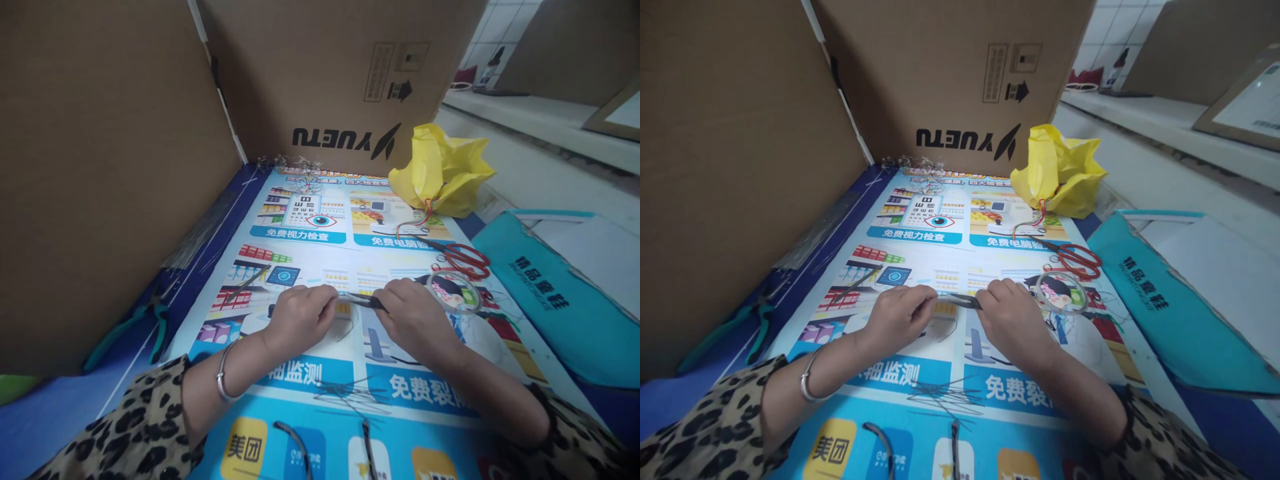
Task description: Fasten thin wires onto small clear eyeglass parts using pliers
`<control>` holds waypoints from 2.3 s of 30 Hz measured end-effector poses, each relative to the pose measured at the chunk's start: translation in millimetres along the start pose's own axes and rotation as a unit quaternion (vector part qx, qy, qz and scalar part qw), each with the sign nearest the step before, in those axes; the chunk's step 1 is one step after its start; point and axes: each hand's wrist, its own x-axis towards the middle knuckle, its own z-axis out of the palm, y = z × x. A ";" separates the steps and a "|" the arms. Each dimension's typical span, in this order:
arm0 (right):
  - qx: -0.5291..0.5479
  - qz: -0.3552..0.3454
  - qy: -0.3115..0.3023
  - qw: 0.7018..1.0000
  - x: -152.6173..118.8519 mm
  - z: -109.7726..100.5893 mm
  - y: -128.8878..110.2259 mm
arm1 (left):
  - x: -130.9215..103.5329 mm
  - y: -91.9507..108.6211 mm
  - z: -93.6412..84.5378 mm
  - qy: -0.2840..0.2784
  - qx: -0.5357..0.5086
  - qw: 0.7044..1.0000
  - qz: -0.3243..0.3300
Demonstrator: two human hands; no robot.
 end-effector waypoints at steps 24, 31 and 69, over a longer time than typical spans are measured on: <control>-0.120 -0.053 0.007 0.991 -0.5 -13.1 -3.7 | 4.2 2.7 -1.5 0.087 0.097 0.976 0.175; -0.073 -0.035 -0.024 0.996 0.2 -16.4 -1.6 | 8.8 0.6 -6.2 0.078 0.135 0.953 0.260; 0.042 0.069 -0.157 0.984 8.7 -13.8 8.8 | 14.8 -13.6 5.0 0.014 -0.078 0.997 0.026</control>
